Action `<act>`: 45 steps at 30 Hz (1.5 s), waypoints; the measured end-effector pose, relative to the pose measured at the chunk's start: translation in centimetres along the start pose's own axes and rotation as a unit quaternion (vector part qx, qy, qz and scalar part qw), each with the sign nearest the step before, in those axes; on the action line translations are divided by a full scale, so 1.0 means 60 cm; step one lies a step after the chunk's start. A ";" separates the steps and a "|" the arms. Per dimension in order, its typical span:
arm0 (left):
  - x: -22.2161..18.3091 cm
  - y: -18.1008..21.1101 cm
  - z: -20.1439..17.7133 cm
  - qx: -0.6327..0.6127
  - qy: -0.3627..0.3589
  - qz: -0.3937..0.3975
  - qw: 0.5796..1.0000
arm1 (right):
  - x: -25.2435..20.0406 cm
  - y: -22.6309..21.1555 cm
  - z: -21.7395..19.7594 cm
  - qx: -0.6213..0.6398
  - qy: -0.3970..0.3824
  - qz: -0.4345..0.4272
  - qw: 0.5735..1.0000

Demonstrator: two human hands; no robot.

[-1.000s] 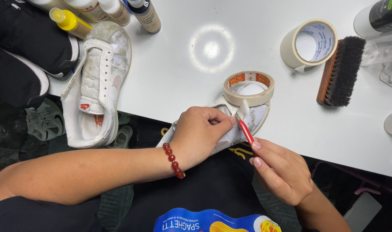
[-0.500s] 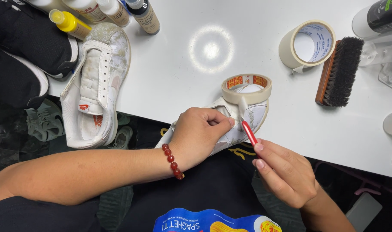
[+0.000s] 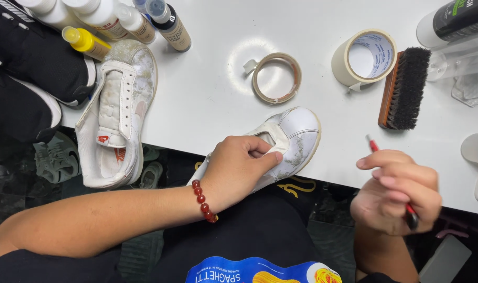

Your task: Applying masking tape to the edges of sneakers to prepare them for repair or painting.

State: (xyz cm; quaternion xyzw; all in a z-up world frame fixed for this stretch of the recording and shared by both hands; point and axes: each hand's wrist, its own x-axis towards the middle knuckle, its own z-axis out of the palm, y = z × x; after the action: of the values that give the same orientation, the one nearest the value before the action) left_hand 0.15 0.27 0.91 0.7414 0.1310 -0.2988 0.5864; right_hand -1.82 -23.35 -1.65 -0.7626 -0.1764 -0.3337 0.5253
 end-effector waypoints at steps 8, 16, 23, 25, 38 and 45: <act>-0.056 0.002 -0.015 -0.006 0.020 0.078 0.997 | -0.023 0.038 0.031 0.072 -0.173 0.250 0.950; -0.078 -0.031 -0.020 0.007 0.016 0.222 0.975 | -0.017 0.032 0.073 0.394 -0.266 0.386 0.790; -0.074 -0.045 -0.012 -0.107 0.045 0.207 0.971 | -0.036 0.025 0.086 0.394 -0.157 0.412 0.807; -0.072 -0.045 -0.012 -0.122 0.046 0.198 0.971 | -0.036 0.019 0.088 0.386 -0.154 0.409 0.812; -0.073 -0.055 -0.001 -0.199 0.076 0.200 0.956 | -0.036 0.008 0.091 0.340 -0.157 0.394 0.839; -0.070 -0.059 0.001 -0.213 0.079 0.187 0.956 | -0.040 0.010 0.092 0.338 -0.164 0.380 0.845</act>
State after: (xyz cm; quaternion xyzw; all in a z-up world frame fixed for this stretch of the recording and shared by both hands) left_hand -5.09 1.84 0.62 0.6320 0.0963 -0.0895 0.7638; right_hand -1.38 -18.28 -4.97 -0.5892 -0.0580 0.1024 0.7994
